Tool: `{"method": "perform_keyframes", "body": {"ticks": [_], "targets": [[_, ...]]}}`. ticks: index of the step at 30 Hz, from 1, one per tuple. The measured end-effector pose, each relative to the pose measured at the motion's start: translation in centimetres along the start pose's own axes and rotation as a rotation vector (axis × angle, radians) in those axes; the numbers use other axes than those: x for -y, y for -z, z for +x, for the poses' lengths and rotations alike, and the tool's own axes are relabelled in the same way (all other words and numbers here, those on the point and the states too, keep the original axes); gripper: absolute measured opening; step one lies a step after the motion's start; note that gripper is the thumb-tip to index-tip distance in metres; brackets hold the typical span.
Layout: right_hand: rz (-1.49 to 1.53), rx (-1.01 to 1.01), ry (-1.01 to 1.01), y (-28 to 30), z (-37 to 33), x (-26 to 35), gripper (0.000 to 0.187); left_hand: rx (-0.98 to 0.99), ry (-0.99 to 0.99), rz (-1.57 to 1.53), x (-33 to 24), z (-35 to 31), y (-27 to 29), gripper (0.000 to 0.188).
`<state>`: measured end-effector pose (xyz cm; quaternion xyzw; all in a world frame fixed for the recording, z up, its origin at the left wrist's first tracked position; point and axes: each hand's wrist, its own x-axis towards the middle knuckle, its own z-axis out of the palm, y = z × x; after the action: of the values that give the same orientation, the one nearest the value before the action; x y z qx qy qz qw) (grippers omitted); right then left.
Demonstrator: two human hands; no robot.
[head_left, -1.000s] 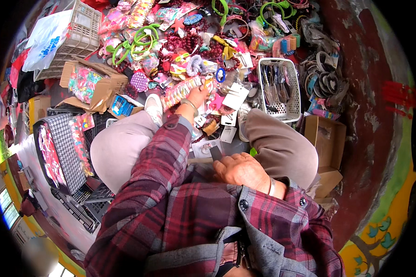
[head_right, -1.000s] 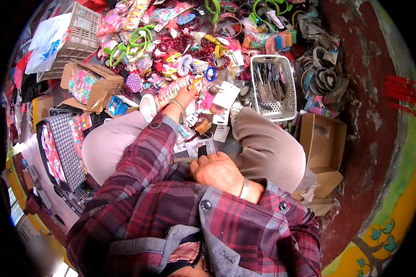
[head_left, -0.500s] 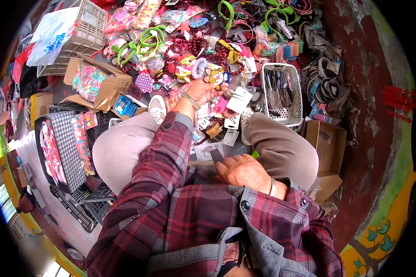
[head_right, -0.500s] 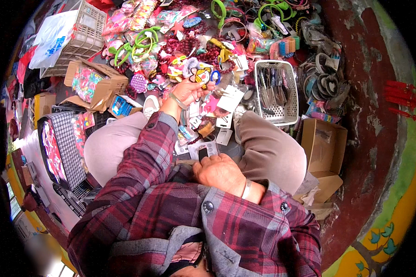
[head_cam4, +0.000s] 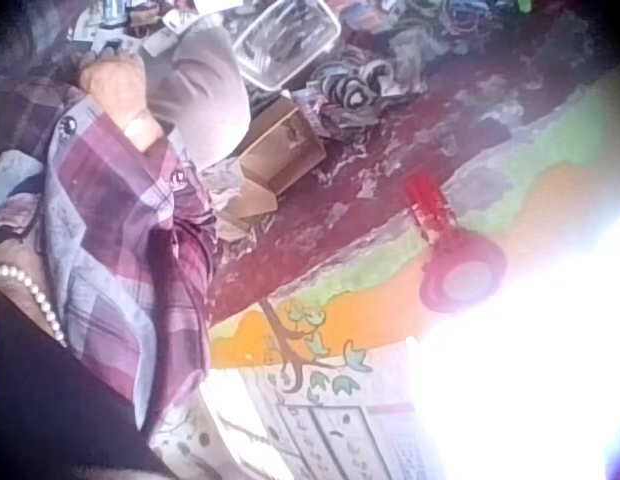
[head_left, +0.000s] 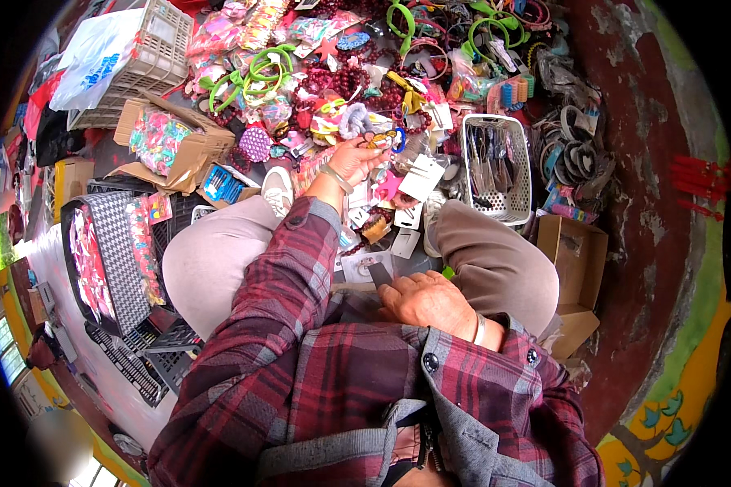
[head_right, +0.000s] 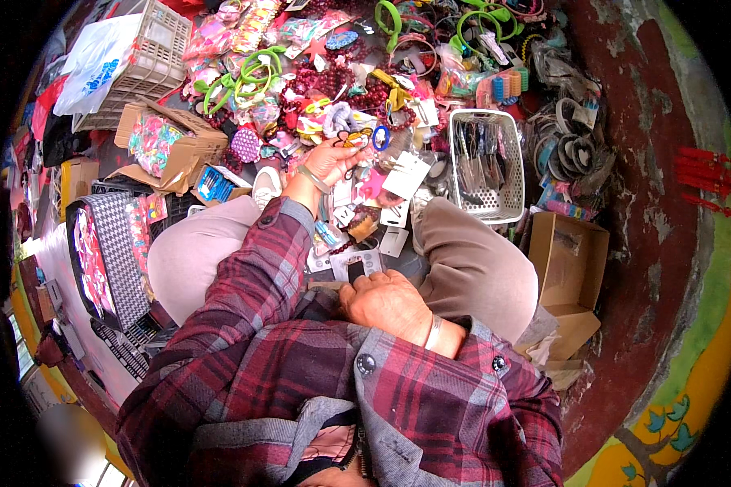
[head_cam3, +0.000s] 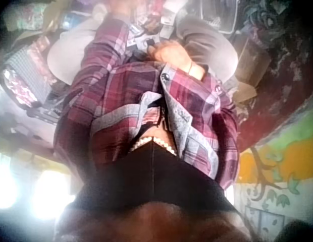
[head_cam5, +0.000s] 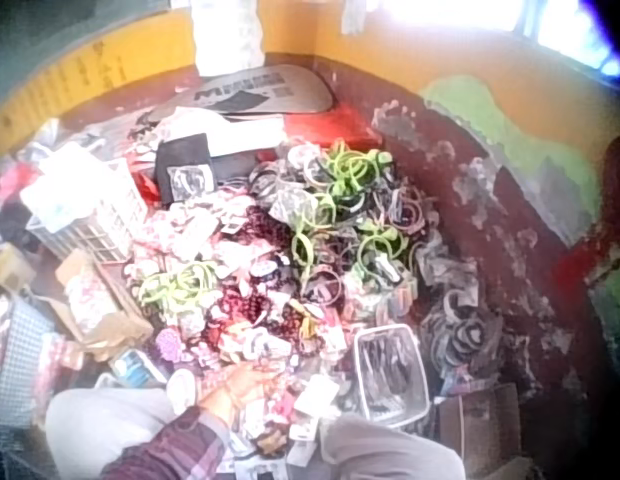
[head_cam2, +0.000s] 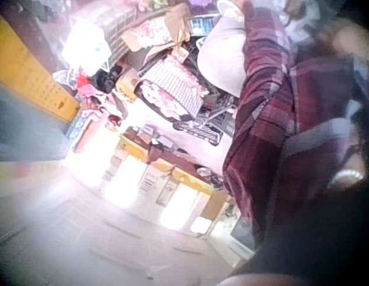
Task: The person sits on the floor and sorts through a large pile of small items, including hair accessories and packaged goods. They pick up items, examine them, and place them into different piles or containers.
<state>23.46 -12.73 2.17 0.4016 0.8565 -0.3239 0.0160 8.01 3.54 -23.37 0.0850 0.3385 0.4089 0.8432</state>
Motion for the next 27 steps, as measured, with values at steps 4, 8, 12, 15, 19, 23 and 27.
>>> {"method": "perform_keyframes", "body": {"ticks": [4,8,12,15,19,23,27], "targets": [[-0.01,0.0,-0.008,0.1,0.0,0.0,0.017,0.052,-0.232,0.491,0.2,1.3,-0.4,0.031],[-0.012,0.029,-0.005,0.2,0.0,0.1,0.017,-0.007,-0.652,0.873,0.4,2.6,-3.0,0.051],[-0.006,0.028,-0.009,0.0,0.0,-0.3,0.017,0.026,-1.073,1.415,-1.3,0.5,-8.7,0.072],[-0.011,0.021,-0.009,0.1,-0.1,0.0,0.017,0.086,-1.148,1.414,-1.2,0.2,-9.7,0.076],[-0.017,0.009,0.0,0.1,-0.1,-0.1,0.016,0.076,-1.173,1.447,-1.2,0.0,-9.7,0.076],[-0.031,0.002,0.005,0.1,-0.1,-0.1,0.016,0.038,-1.176,1.4,-0.8,0.5,-9.1,0.071],[-0.033,-0.006,0.009,0.1,-0.1,-0.1,0.016,0.031,-1.313,1.584,-1.3,0.6,-9.0,0.057]]}}
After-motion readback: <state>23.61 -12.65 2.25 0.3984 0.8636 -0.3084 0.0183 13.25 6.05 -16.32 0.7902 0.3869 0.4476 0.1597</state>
